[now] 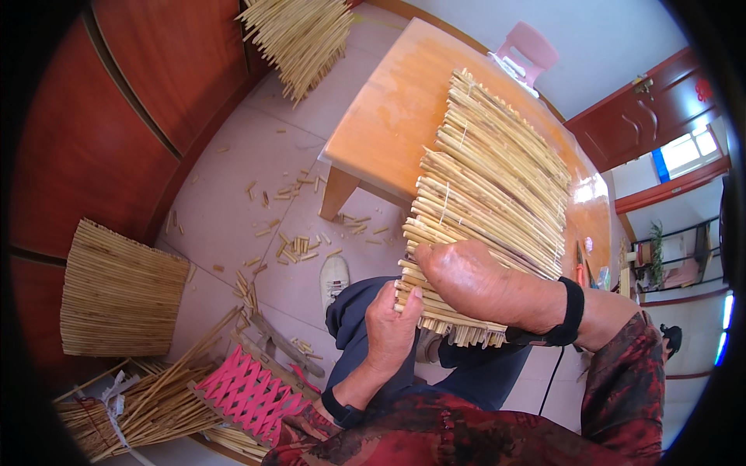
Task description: The person weaves a mat using thin bamboo or reed stalks, threading a white string through the stalks, cutting excess string with scissors, and aligning the edges by hand.
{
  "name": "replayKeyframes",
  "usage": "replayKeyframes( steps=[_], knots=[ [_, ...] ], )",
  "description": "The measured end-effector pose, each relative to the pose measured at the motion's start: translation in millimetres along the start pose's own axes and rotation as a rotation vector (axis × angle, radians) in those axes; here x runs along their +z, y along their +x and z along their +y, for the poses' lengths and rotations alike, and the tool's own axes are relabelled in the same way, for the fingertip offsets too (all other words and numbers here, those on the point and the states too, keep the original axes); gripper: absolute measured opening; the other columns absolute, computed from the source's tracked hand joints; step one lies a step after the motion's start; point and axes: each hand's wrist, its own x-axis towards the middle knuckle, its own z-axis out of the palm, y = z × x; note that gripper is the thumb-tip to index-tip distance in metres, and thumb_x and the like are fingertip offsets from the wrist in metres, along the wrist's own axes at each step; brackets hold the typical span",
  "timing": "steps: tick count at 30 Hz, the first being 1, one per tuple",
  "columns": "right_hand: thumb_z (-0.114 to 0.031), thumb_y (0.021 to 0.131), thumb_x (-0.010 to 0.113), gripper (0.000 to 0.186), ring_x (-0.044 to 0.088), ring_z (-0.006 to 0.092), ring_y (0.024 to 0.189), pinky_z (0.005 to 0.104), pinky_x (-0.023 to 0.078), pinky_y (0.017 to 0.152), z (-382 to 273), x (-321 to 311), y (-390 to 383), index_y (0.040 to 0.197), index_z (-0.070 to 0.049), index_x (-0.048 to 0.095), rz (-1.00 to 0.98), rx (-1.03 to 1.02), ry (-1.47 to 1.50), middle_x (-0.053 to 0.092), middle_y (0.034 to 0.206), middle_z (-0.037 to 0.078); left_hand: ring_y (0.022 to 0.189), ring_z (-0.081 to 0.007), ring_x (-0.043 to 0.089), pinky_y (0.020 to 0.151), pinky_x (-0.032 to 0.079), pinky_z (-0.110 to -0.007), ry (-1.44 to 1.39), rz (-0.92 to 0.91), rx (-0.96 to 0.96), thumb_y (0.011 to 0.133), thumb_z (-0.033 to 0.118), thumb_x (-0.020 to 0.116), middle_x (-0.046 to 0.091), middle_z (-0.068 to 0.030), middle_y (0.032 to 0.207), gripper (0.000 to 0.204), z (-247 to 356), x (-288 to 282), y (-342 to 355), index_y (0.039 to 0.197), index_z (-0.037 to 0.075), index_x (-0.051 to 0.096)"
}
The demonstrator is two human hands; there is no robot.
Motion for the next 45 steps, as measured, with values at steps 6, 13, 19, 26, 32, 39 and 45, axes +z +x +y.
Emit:
replayKeyframes(
  steps=[6,13,19,26,32,39,45],
  knots=[
    [-0.003,0.068,0.058,0.029,0.064,0.0335,0.062,0.0393,0.050,0.048,-4.0,1.9,-4.3,0.092,0.008,0.044,0.055,0.038,0.047,0.061,0.066,0.020,0.060,-0.0179,0.052,0.058,0.043,-0.031,-0.020,-0.007,0.069,0.083,0.008,0.057,0.056,-0.0105,0.071,0.011,-5.1,1.4,-2.1,0.082,-0.003,0.055],
    [-0.007,0.076,0.053,0.025,0.061,0.0370,0.062,0.0429,0.047,0.052,-19.1,6.1,-18.0,0.093,0.005,0.039,0.240,0.140,0.211,0.058,0.065,0.024,0.063,-0.0118,0.050,0.058,0.043,-0.029,-0.119,-0.065,0.059,0.086,0.012,0.055,0.055,-0.0054,0.070,0.013,9.2,-1.1,-8.4,0.086,-0.001,0.056],
    [-0.015,0.084,0.052,0.033,0.061,0.0358,0.076,0.0403,0.048,0.069,21.5,10.5,-68.6,0.112,0.001,0.047,0.596,0.299,0.495,0.061,0.079,0.022,0.065,-0.0103,0.050,0.060,0.042,-0.027,-0.110,-0.043,0.255,0.087,0.011,0.054,0.056,-0.0047,0.072,0.012,22.4,-9.4,-4.6,0.085,-0.001,0.056],
    [-0.023,0.090,0.049,0.035,0.057,0.0323,0.091,0.0367,0.045,0.080,43.1,0.2,-115.4,0.112,0.004,0.050,1.032,0.325,0.607,0.059,0.097,0.022,0.062,-0.0172,0.051,0.058,0.041,-0.030,0.130,-0.121,0.516,0.084,0.008,0.055,0.053,-0.0082,0.070,0.010,99.5,17.4,-9.1,0.082,-0.002,0.056],
    [-0.032,0.095,0.043,0.050,0.056,0.0208,0.091,0.0310,0.046,0.082,13.4,-29.6,-170.5,0.124,0.008,0.042,1.346,0.313,1.026,0.057,0.103,0.017,0.059,-0.0300,0.052,0.053,0.042,-0.035,0.502,-0.192,1.068,0.070,0.005,0.065,0.052,-0.0126,0.068,0.014,181.5,41.5,-51.6,0.080,0.000,0.057],
    [-0.031,0.096,0.041,0.048,0.058,0.0211,0.097,0.0330,0.047,0.086,-25.9,-5.8,-243.6,0.129,0.003,0.037,1.640,0.036,1.664,0.054,0.106,0.018,0.051,-0.0268,0.045,0.047,0.036,-0.036,0.828,-0.506,1.525,0.064,0.006,0.067,0.045,-0.0103,0.062,0.022,227.6,60.9,-111.8,0.081,-0.001,0.056],
    [-0.030,0.096,0.037,0.038,0.058,0.0207,0.097,0.0361,0.048,0.085,-40.2,53.5,-276.9,0.120,-0.002,0.046,1.732,-0.131,1.957,0.058,0.107,0.009,0.053,-0.0102,0.043,0.047,0.029,-0.024,1.116,-0.649,1.904,0.076,0.012,0.053,0.045,-0.0020,0.067,0.007,211.4,76.4,-164.4,0.074,0.005,0.055]
  ],
)
